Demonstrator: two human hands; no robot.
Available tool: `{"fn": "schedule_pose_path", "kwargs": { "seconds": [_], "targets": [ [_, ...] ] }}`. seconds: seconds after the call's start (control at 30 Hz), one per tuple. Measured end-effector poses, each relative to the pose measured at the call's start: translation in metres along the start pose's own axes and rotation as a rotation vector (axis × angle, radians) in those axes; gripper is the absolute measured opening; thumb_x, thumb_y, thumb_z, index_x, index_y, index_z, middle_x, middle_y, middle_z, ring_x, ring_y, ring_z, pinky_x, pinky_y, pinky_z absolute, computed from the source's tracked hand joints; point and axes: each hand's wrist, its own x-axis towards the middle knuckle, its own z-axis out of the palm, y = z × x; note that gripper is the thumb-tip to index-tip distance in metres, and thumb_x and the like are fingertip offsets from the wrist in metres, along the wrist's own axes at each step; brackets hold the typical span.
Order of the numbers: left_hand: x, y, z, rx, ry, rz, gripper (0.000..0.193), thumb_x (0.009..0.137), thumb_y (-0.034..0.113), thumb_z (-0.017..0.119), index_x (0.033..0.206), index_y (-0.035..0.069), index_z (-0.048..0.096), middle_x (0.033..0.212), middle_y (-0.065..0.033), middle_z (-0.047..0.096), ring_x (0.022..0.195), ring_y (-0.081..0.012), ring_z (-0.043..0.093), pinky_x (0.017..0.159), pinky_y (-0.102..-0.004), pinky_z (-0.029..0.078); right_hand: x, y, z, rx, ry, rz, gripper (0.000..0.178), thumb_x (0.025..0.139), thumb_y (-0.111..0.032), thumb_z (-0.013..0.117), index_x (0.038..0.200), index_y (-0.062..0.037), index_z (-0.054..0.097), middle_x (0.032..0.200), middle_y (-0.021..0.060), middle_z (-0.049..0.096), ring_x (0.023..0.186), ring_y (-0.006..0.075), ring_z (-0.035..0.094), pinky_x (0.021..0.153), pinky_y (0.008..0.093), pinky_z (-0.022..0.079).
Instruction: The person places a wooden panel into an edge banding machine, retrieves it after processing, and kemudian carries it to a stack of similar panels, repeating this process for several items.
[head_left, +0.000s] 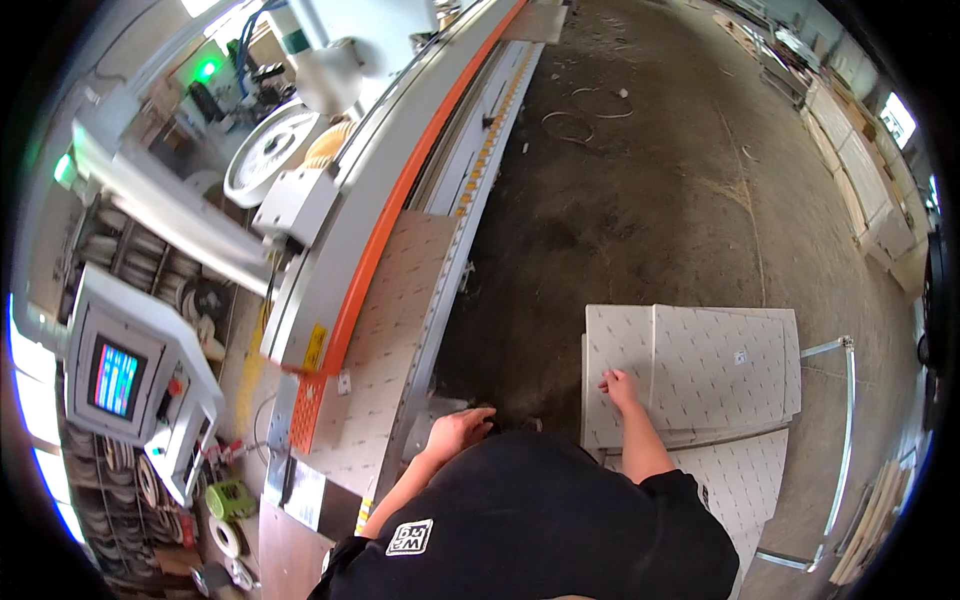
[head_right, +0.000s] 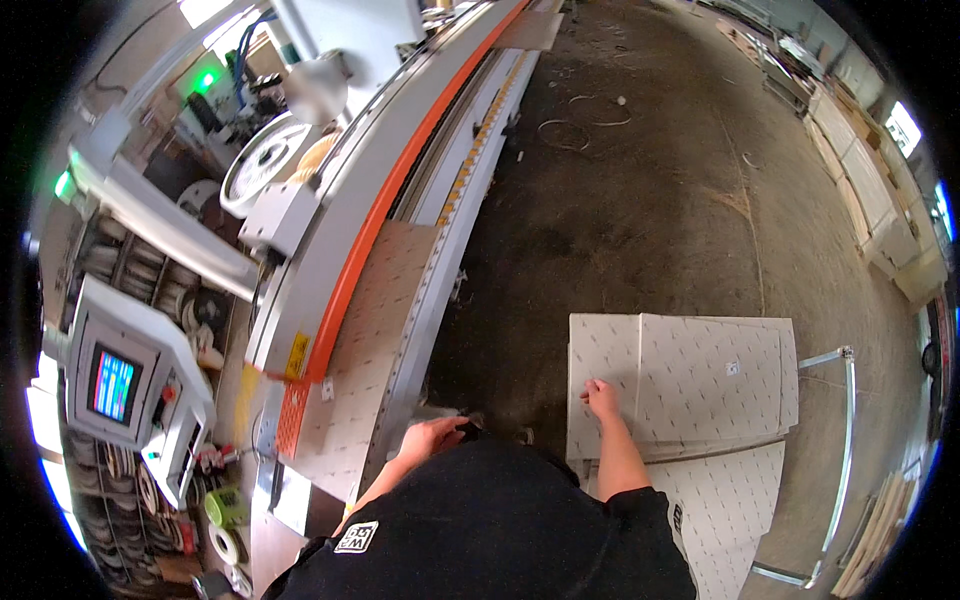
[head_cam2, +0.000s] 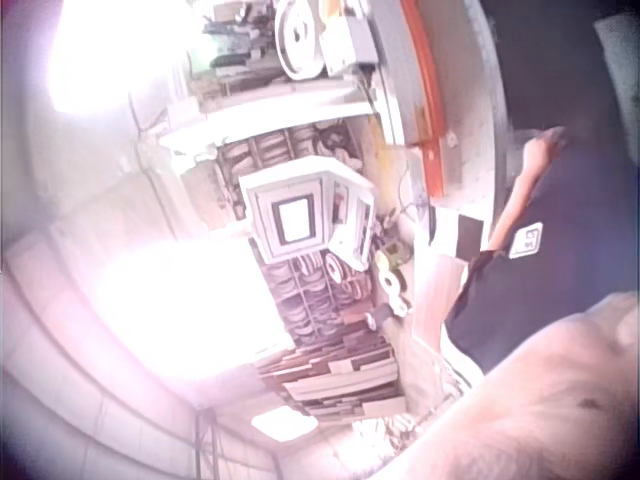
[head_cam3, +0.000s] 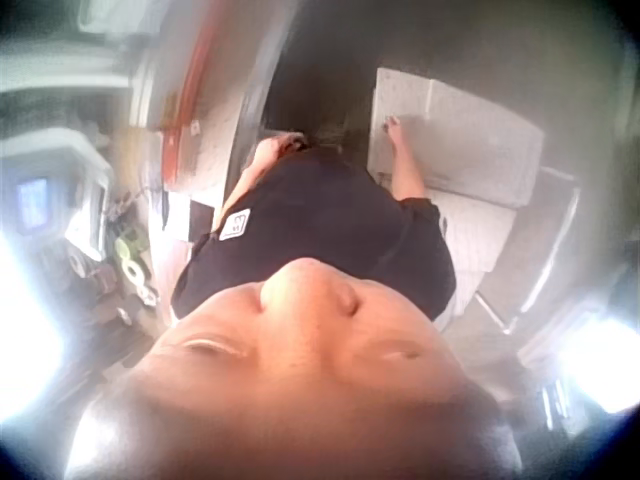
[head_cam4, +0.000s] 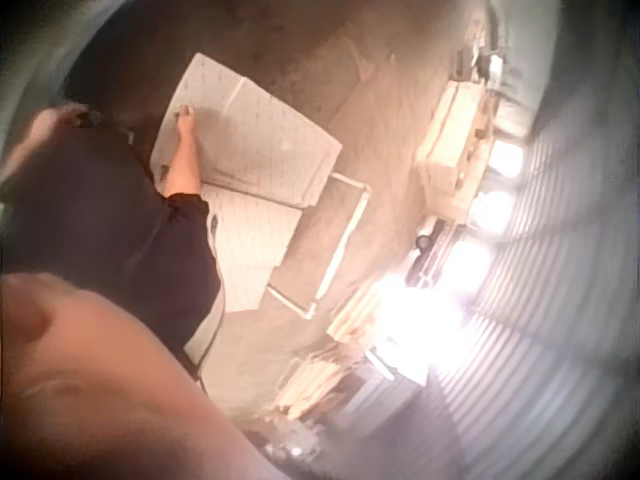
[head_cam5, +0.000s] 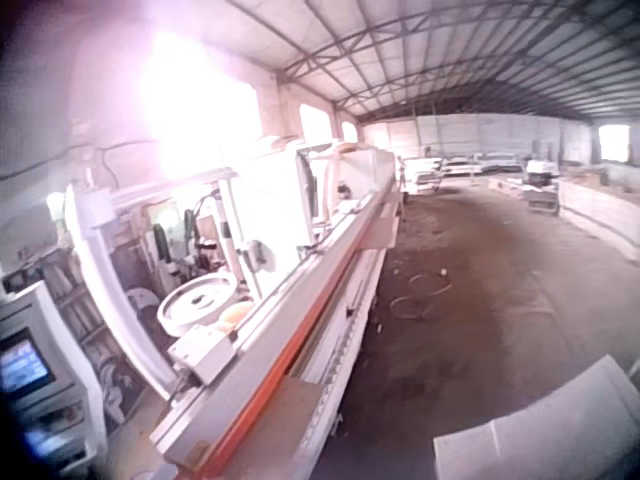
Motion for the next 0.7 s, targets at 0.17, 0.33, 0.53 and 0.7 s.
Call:
{"fn": "schedule_pose_path", "kwargs": {
  "seconds": [0.17,0.33,0.53,0.7],
  "targets": [
    [0.072,-0.021,-0.021,0.027,-0.055,0.012,0.024,0.090,0.024,0.064,0.112,0.014,0.067,0.101,-0.0109,0.071,0.089,-0.0314,0.068,0.073,-0.0417,0.055,0.032,0.019,-0.022,-0.255,-0.052,0.077,0.035,0.098,-0.030,0.051,0.090,-0.0015,0.069,0.078,0.0067,0.072,0.067,0.0171,0.067,0.068,0.0342,0.053],
    [0.173,-0.053,-0.041,0.047,-0.036,0.026,0.017,0.088,0.024,0.066,0.100,0.014,0.072,0.094,-0.0091,0.072,0.085,-0.0310,0.069,0.073,-0.0412,0.056,0.032,0.024,-0.017,-0.054,-0.034,0.261,0.034,0.096,-0.029,0.051,0.088,-0.0010,0.069,0.077,0.0109,0.071,0.066,0.0198,0.068,0.064,0.0339,0.054],
    [0.331,-0.068,-0.066,-0.008,-0.086,0.161,0.013,0.088,0.025,0.069,0.089,0.012,0.071,0.082,-0.0111,0.070,0.074,-0.0334,0.068,0.064,-0.0386,0.054,0.056,0.056,-0.026,-0.574,0.042,-0.234,0.045,0.099,-0.037,0.047,0.087,0.0002,0.069,0.082,0.0138,0.071,0.072,0.0257,0.068,0.066,0.0383,0.052],
    [0.443,-0.064,-0.094,0.184,-0.362,0.251,0.026,0.090,0.036,0.067,0.090,0.010,0.071,0.078,-0.0130,0.070,0.074,-0.0341,0.068,0.065,-0.0437,0.054,0.131,-0.084,-0.026,-0.071,-0.064,0.192,0.047,0.099,-0.042,0.046,0.093,-0.0020,0.070,0.088,0.0146,0.071,0.078,0.0281,0.068,0.069,0.0429,0.051]
  ]
}}
